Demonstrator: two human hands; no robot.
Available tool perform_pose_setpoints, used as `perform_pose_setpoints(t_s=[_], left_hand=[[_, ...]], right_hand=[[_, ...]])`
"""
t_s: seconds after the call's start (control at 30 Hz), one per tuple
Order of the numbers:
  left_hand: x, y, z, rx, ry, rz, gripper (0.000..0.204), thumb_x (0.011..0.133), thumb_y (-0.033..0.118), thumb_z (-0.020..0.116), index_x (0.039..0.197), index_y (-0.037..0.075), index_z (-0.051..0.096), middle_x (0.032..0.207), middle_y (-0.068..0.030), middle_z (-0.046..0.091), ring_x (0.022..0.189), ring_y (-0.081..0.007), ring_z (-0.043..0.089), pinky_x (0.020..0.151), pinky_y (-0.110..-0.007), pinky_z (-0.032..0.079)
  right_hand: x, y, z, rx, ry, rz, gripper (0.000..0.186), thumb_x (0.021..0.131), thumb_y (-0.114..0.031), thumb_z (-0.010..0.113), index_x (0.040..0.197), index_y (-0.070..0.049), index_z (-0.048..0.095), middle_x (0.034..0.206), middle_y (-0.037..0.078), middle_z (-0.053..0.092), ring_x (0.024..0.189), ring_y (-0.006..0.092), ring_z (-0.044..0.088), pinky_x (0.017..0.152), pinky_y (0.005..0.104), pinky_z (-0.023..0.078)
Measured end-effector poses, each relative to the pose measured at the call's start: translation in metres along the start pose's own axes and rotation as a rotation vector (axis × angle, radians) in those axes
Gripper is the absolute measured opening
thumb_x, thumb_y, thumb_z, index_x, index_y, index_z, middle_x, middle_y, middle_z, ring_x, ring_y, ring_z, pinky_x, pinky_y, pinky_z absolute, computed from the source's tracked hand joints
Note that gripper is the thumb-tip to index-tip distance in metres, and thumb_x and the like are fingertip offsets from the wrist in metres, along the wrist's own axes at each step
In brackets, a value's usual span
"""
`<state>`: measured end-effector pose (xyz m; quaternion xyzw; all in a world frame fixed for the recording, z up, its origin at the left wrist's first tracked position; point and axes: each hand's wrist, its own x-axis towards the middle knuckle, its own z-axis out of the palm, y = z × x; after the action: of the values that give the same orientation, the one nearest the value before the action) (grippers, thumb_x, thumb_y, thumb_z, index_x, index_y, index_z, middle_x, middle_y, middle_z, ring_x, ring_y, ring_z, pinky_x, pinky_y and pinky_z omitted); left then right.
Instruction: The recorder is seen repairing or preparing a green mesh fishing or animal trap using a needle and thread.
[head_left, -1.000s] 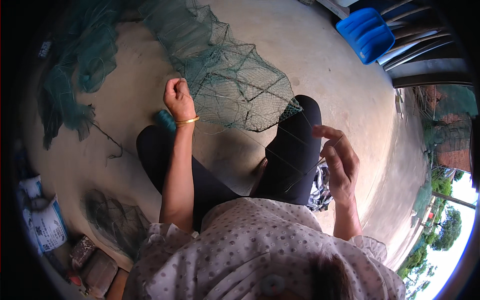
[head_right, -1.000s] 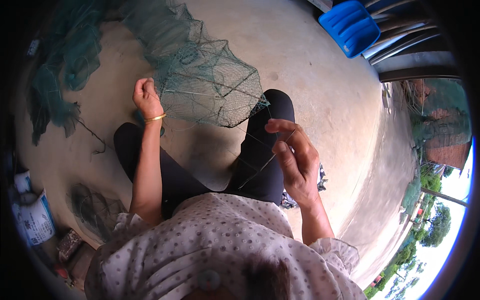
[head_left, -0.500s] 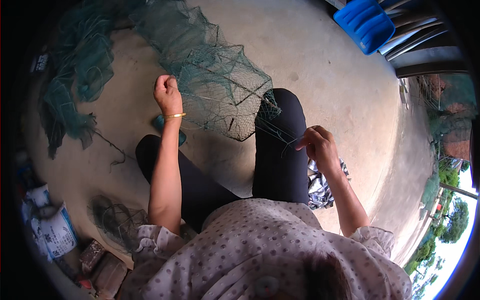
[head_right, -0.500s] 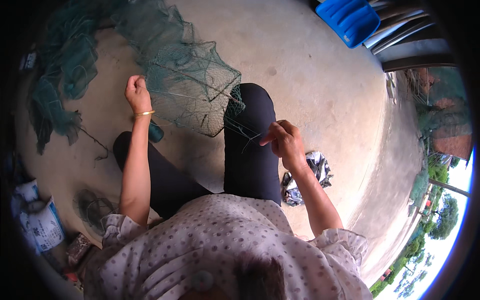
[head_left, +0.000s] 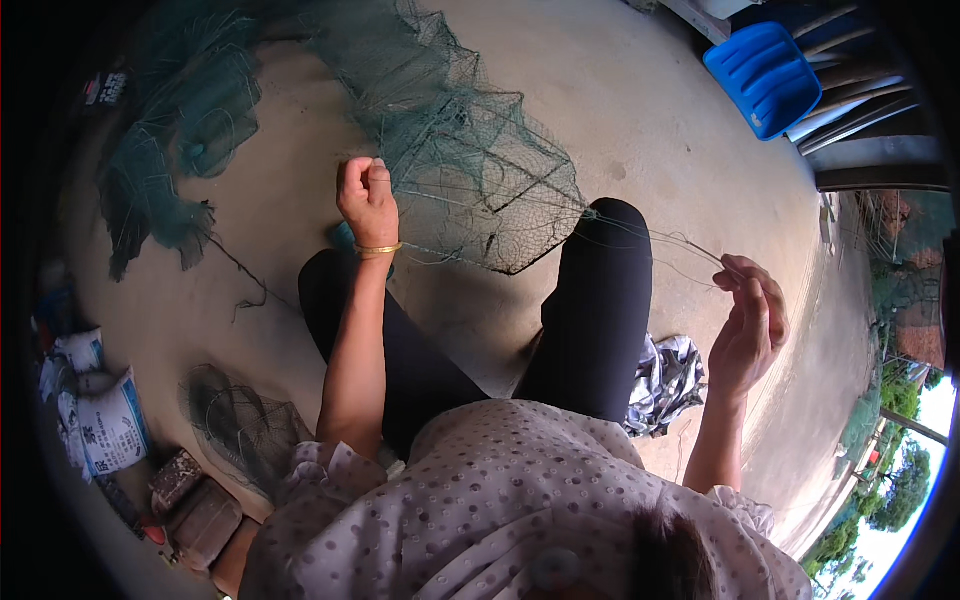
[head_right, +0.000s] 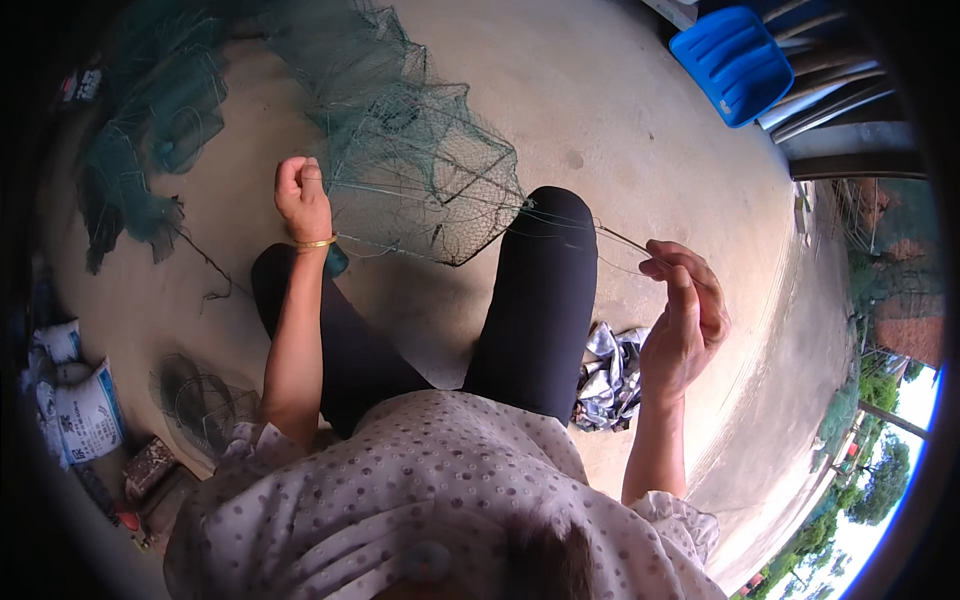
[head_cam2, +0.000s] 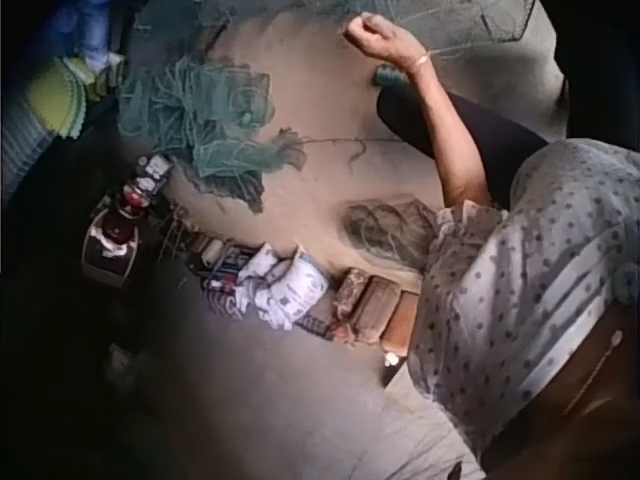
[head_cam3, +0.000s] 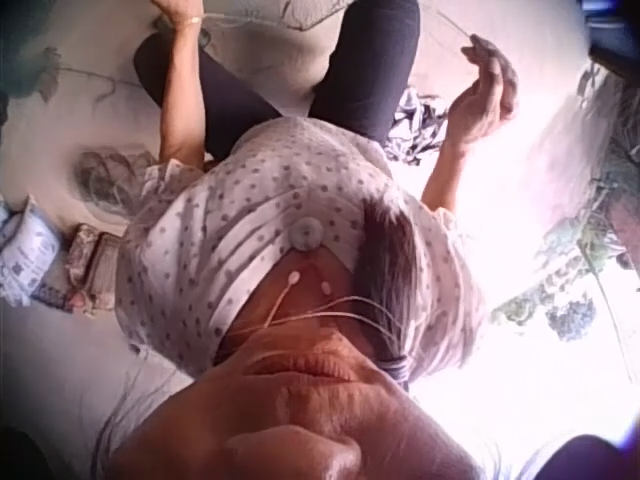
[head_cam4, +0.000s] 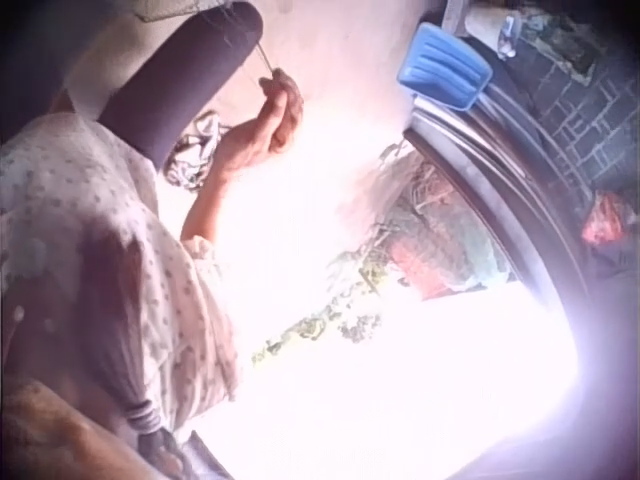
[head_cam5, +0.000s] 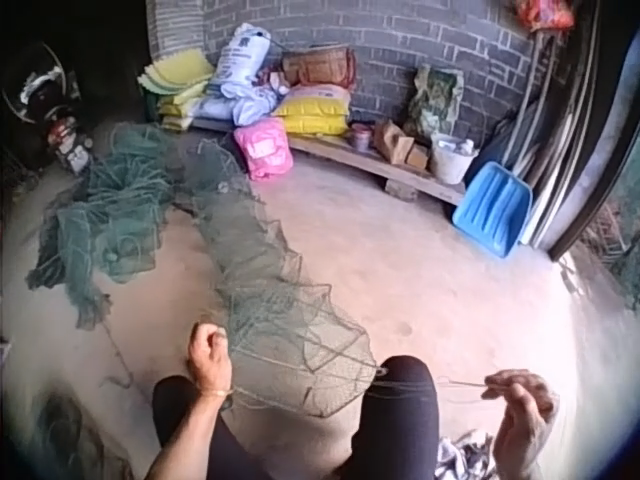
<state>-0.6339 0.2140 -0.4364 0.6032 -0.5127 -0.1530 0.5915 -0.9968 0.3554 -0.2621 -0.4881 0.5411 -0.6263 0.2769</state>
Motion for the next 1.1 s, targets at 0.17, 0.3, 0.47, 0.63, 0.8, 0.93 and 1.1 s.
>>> perform_pose_setpoints(t_s=[0.17, 0.3, 0.47, 0.63, 0.8, 0.93, 1.1], left_hand=[[0.005, 0.009, -0.010, 0.115, -0.054, 0.301, 0.006, 0.082, 0.003, 0.060, 0.082, 0.004, 0.054, 0.076, -0.0104, 0.052, 0.063, -0.0270, 0.053, 0.058, -0.038, 0.044], [-0.012, 0.006, -0.001, 0.186, -0.183, 0.406, 0.009, 0.080, 0.003, 0.061, 0.082, 0.006, 0.053, 0.074, -0.0100, 0.051, 0.062, -0.0298, 0.055, 0.054, -0.040, 0.044], [-0.055, -0.007, 0.037, 0.173, -0.301, 0.493, 0.014, 0.076, 0.003, 0.063, 0.078, 0.007, 0.050, 0.074, -0.0114, 0.050, 0.064, -0.0322, 0.055, 0.055, -0.042, 0.045], [-0.097, -0.009, 0.045, 0.141, -0.400, 0.431, 0.015, 0.077, 0.002, 0.064, 0.078, 0.007, 0.050, 0.075, -0.0120, 0.051, 0.065, -0.0341, 0.056, 0.056, -0.042, 0.046], [-0.129, -0.017, 0.047, 0.190, -0.393, 0.366, 0.016, 0.076, 0.001, 0.064, 0.078, 0.008, 0.049, 0.075, -0.0109, 0.051, 0.064, -0.0337, 0.055, 0.056, -0.042, 0.045], [-0.137, -0.022, 0.053, 0.183, -0.420, 0.368, 0.018, 0.076, 0.002, 0.065, 0.076, 0.009, 0.049, 0.074, -0.0105, 0.051, 0.064, -0.0331, 0.056, 0.055, -0.042, 0.046], [-0.143, -0.029, 0.048, 0.213, -0.433, 0.372, 0.018, 0.076, 0.001, 0.065, 0.075, 0.009, 0.049, 0.074, -0.0107, 0.052, 0.064, -0.0335, 0.057, 0.054, -0.043, 0.046]], right_hand=[[0.007, -0.020, -0.027, 0.004, -0.079, -0.158, 0.028, 0.098, -0.011, 0.044, 0.110, 0.002, 0.066, 0.114, 0.023, 0.066, 0.109, 0.0337, 0.063, 0.099, 0.0469, 0.048], [0.016, -0.047, -0.043, 0.306, -0.206, -0.147, 0.022, 0.101, -0.015, 0.040, 0.107, -0.002, 0.057, 0.105, 0.021, 0.066, 0.104, 0.0318, 0.062, 0.100, 0.0486, 0.045], [0.028, -0.075, -0.036, 0.967, -0.501, 0.298, 0.023, 0.108, -0.024, 0.028, 0.105, -0.007, 0.043, 0.064, 0.004, 0.043, 0.040, 0.0118, 0.040, 0.053, 0.0307, 0.052], [0.001, -0.100, -0.082, -0.296, -0.388, 0.339, 0.025, 0.097, -0.028, 0.062, 0.104, -0.006, 0.051, 0.058, -0.006, 0.033, 0.044, 0.0041, 0.025, 0.044, 0.0225, 0.018], [-0.009, -0.119, -0.133, -1.534, -0.658, 0.114, 0.046, 0.092, -0.023, 0.068, 0.132, -0.006, 0.056, 0.053, 0.005, 0.040, 0.044, 0.0146, 0.037, 0.045, 0.0330, 0.032], [-0.002, -0.151, -0.219, -1.704, -0.450, -0.013, 0.023, 0.091, -0.021, 0.068, 0.077, -0.004, 0.061, 0.062, 0.009, 0.052, 0.049, 0.0233, 0.042, 0.048, 0.0368, 0.035], [-0.028, -0.197, -0.383, -1.851, 0.054, 0.241, 0.027, 0.097, -0.031, 0.060, 0.087, -0.007, 0.068, 0.071, 0.013, 0.061, 0.059, 0.0251, 0.057, 0.057, 0.0393, 0.045]])
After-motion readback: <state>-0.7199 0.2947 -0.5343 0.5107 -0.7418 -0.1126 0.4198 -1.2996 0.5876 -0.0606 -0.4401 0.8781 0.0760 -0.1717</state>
